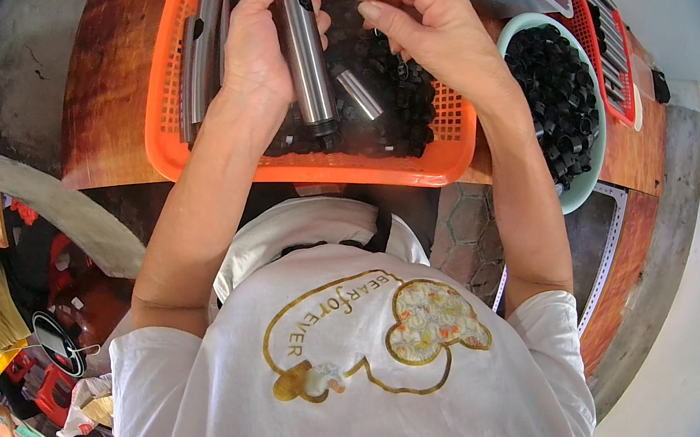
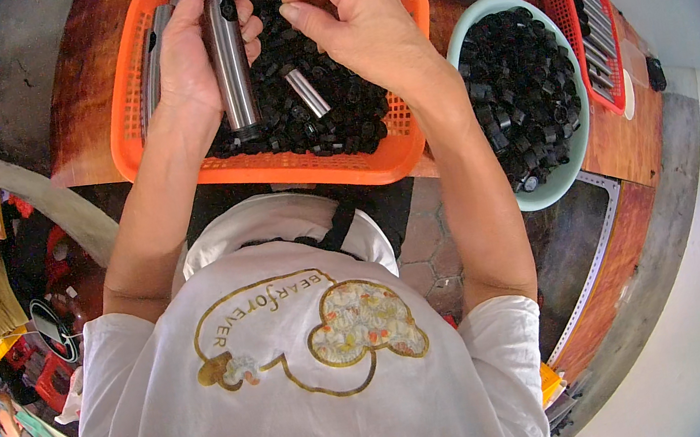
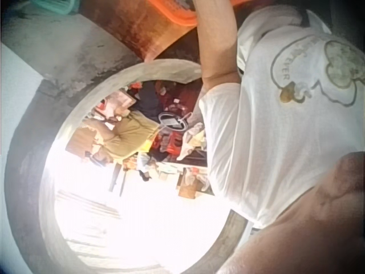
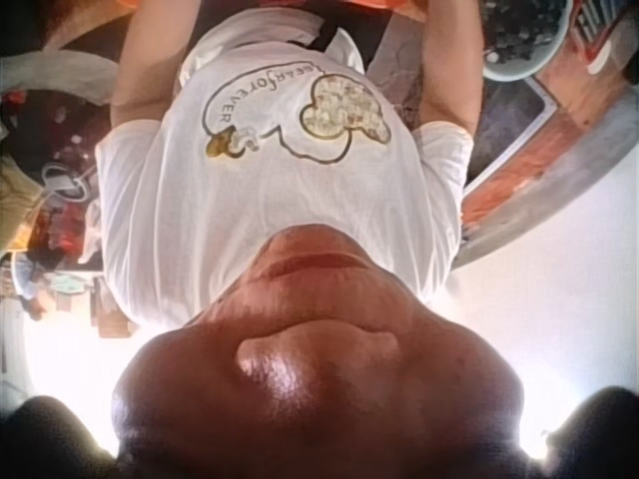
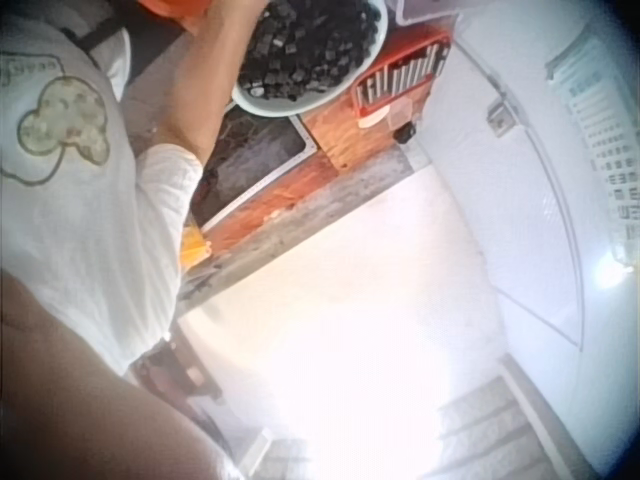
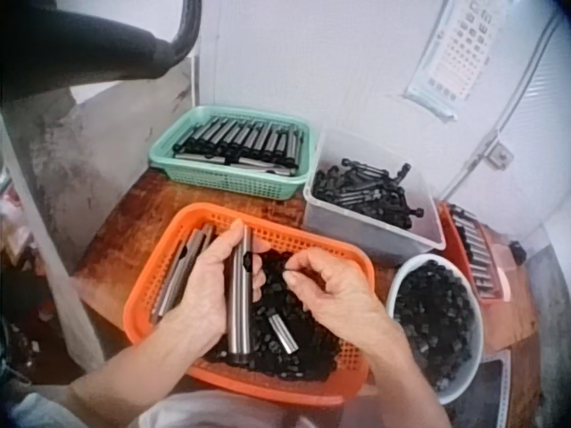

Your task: The person repeatedly picks up cylindrical metal rods and black plastic caps, then presses the caps onto the rod ends. The person handles the parts one at a time, rotating the rods and caps to align them before seating the caps. The assembled units are placed back into the orange basket.

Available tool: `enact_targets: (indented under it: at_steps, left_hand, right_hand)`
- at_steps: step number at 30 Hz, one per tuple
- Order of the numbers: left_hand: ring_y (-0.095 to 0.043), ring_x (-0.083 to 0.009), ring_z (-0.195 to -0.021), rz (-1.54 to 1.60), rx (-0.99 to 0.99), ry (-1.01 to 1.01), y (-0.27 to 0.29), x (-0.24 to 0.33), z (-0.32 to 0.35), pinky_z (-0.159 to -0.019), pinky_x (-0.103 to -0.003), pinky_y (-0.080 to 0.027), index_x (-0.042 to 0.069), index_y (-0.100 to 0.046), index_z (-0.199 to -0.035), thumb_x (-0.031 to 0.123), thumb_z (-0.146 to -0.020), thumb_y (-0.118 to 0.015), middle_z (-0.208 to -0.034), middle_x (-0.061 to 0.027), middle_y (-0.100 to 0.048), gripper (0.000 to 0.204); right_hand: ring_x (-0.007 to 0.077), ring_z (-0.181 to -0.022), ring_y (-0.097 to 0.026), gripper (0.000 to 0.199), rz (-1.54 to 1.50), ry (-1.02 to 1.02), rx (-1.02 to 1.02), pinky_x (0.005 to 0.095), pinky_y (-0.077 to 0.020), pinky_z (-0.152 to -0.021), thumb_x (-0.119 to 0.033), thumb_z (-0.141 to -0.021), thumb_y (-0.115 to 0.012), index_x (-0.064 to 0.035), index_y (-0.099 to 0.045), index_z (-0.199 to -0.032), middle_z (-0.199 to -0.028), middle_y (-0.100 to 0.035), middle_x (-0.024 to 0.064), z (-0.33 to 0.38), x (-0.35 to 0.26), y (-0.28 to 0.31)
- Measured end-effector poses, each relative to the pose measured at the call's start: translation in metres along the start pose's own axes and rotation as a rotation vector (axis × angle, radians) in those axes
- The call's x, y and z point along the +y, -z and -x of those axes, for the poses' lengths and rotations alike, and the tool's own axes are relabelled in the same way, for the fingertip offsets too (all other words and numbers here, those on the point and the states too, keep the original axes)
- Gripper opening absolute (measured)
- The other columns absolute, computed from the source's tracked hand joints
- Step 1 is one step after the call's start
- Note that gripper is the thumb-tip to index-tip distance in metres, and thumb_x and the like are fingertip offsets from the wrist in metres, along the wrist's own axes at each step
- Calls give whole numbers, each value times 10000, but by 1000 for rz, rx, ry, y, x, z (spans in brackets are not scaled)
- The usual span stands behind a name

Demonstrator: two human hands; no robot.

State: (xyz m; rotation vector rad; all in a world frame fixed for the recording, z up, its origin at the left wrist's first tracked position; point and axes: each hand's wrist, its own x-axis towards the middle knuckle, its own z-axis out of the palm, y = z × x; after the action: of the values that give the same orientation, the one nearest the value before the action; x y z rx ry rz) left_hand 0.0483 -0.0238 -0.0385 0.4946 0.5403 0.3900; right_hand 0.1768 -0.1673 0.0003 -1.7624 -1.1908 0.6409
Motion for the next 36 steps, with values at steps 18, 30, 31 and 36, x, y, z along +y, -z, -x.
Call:
enact_targets:
  at_steps: [18, 30, 31, 36]
  left_hand:
    - [-629, -143, -704, 272, -107, 84, -5, -13, -3, -631, -291, -524, 137, -694, -924, 401, -1006, -656, -805, 1, -676, 279]
    - [-646, -143, -727, 463, -195, 95, -7, -10, 4, -677, -306, -562, 137, -700, -927, 366, -1018, -649, -832, 0, -688, 252]
    - [-642, -142, -727, 454, -208, 81, -8, -10, 5, -673, -304, -560, 137, -698, -939, 367, -1021, -645, -839, 1, -685, 250]
    - [-620, -137, -702, 315, -213, 63, -11, -10, 10, -642, -292, -543, 129, -700, -1005, 432, -1031, -612, -858, 1, -677, 316]
  right_hand:
    - [29, -689, -549, 154, -108, 87, 142, 191, -434, -603, -168, -993, -711, -22, -701, -1040, -804, -651, -32, -23, -8, -24]
    - [60, -719, -617, 171, -346, 86, 329, 205, -495, -583, -168, -971, -742, -20, -681, -1029, -853, -687, -5, -7, -23, -54]
    - [59, -704, -603, 173, -365, 35, 294, 205, -476, -579, -180, -970, -746, -31, -680, -1029, -850, -679, -12, -8, -24, -49]
    - [71, -703, -600, 187, -562, -127, 141, 218, -463, -591, -207, -961, -759, -55, -666, -1020, -930, -688, -10, -11, -20, -32]
